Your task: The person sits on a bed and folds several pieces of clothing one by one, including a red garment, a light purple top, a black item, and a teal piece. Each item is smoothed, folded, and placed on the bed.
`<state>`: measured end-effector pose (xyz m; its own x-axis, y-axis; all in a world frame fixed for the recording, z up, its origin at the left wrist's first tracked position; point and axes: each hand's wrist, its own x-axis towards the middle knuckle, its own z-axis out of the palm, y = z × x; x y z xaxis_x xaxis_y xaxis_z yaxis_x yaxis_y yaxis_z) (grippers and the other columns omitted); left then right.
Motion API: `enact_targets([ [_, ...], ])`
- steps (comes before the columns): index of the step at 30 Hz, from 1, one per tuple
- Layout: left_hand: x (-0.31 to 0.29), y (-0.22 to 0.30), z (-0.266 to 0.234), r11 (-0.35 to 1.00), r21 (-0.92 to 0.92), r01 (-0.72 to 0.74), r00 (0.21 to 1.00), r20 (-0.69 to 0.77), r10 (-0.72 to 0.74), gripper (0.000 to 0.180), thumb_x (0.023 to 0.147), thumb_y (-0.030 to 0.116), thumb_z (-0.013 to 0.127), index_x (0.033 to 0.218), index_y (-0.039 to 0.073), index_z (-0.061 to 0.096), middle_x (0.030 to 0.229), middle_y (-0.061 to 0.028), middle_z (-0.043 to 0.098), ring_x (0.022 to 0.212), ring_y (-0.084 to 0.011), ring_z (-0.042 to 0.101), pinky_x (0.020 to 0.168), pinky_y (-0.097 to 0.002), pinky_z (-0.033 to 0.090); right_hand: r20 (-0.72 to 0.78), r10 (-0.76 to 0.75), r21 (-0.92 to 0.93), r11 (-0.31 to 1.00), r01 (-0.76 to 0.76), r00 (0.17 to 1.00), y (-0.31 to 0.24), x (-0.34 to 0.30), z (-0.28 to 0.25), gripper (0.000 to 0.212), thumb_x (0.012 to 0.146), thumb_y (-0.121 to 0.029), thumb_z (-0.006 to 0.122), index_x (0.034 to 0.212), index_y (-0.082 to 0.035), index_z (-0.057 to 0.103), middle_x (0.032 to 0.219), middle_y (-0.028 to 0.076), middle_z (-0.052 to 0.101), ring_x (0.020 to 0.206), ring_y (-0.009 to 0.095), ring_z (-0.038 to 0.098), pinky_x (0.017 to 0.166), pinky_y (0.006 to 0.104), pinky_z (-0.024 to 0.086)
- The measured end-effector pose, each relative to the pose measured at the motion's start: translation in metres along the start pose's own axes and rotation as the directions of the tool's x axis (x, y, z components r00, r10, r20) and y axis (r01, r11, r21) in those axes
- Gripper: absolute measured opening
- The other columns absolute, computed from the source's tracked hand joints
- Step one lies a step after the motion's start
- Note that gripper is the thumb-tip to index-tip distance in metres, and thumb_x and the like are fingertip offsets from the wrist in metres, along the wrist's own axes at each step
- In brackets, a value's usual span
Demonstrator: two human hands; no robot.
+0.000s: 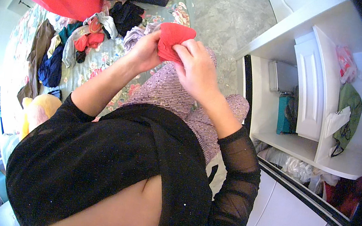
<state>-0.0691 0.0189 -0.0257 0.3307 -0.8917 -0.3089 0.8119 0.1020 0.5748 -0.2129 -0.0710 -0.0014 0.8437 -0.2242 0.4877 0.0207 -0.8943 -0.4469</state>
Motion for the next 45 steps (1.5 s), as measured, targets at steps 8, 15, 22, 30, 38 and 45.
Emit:
enact_targets([
  [8, -0.022, -0.002, 0.009, 0.950, 0.279, -0.136, 0.974, 0.214, 0.076, 0.044, 0.099, 0.027, 0.052, 0.131, -0.003, 0.044, 0.126, -0.0153, 0.054, 0.118, -0.0246, 0.054, 0.105, -0.0405, 0.041, 0.107, 0.020, 0.191, 0.981, -0.040, 0.994, 0.004, 0.006, -0.016, 0.039, 0.078, -0.026, 0.073, 0.105, 0.001, 0.062, 0.104, 0.013, 0.057, 0.097, 0.030, 0.057, 0.086, 0.0373, 0.046],
  [15, -0.019, -0.003, 0.004, 0.989, 0.137, -0.051, 0.988, 0.151, 0.030, 0.034, 0.093, 0.001, 0.046, 0.125, -0.010, 0.046, 0.123, -0.0187, 0.056, 0.114, -0.0287, 0.057, 0.102, -0.0413, 0.044, 0.014, 0.128, 0.218, 0.968, -0.128, 0.992, 0.008, 0.004, -0.011, 0.022, 0.079, -0.009, 0.070, 0.097, 0.000, 0.062, 0.091, 0.014, 0.059, 0.087, 0.029, 0.061, 0.077, 0.0346, 0.049],
  [22, -0.021, 0.000, 0.000, 0.971, 0.239, -0.025, 0.988, 0.151, -0.012, 0.038, 0.098, 0.010, 0.049, 0.133, -0.004, 0.044, 0.132, -0.0158, 0.053, 0.122, -0.0260, 0.052, 0.108, -0.0409, 0.040, 0.234, 0.408, 0.681, 0.579, -0.448, 0.883, 0.021, 0.005, -0.016, 0.012, 0.088, -0.007, 0.065, 0.098, -0.004, 0.060, 0.094, 0.003, 0.061, 0.089, 0.011, 0.058, 0.081, 0.0273, 0.046],
  [30, -0.008, 0.001, 0.001, 0.989, -0.147, -0.033, 0.999, 0.009, 0.034, 0.039, 0.099, 0.013, 0.041, 0.134, -0.004, 0.041, 0.134, -0.0167, 0.052, 0.124, -0.0278, 0.051, 0.109, -0.0435, 0.038, 0.319, 0.410, 0.948, -0.152, -0.281, 0.855, 0.016, 0.001, -0.007, 0.010, 0.094, -0.008, 0.055, 0.103, -0.003, 0.057, 0.100, 0.005, 0.063, 0.093, 0.013, 0.060, 0.087, 0.0291, 0.047],
  [38, -0.009, 0.000, 0.008, 0.953, -0.243, 0.181, 0.977, 0.157, -0.146, 0.033, 0.099, 0.017, 0.041, 0.125, -0.002, 0.049, 0.123, -0.0147, 0.059, 0.113, -0.0236, 0.059, 0.102, -0.0394, 0.044, 0.280, 0.497, 0.960, -0.168, -0.225, 0.821, 0.025, 0.003, -0.010, 0.015, 0.095, -0.013, 0.050, 0.104, -0.003, 0.057, 0.100, 0.007, 0.064, 0.093, 0.015, 0.061, 0.086, 0.0303, 0.048],
  [45, -0.021, 0.002, 0.013, 0.987, 0.072, 0.142, 0.979, 0.138, -0.151, 0.033, 0.098, 0.022, 0.051, 0.121, 0.000, 0.056, 0.114, -0.0095, 0.065, 0.104, -0.0187, 0.063, 0.091, -0.0345, 0.050, 0.369, 0.505, 0.927, -0.140, -0.348, 0.781, 0.028, 0.006, -0.006, 0.025, 0.097, -0.020, 0.049, 0.114, -0.004, 0.057, 0.111, 0.009, 0.063, 0.102, 0.016, 0.060, 0.088, 0.0321, 0.048],
])
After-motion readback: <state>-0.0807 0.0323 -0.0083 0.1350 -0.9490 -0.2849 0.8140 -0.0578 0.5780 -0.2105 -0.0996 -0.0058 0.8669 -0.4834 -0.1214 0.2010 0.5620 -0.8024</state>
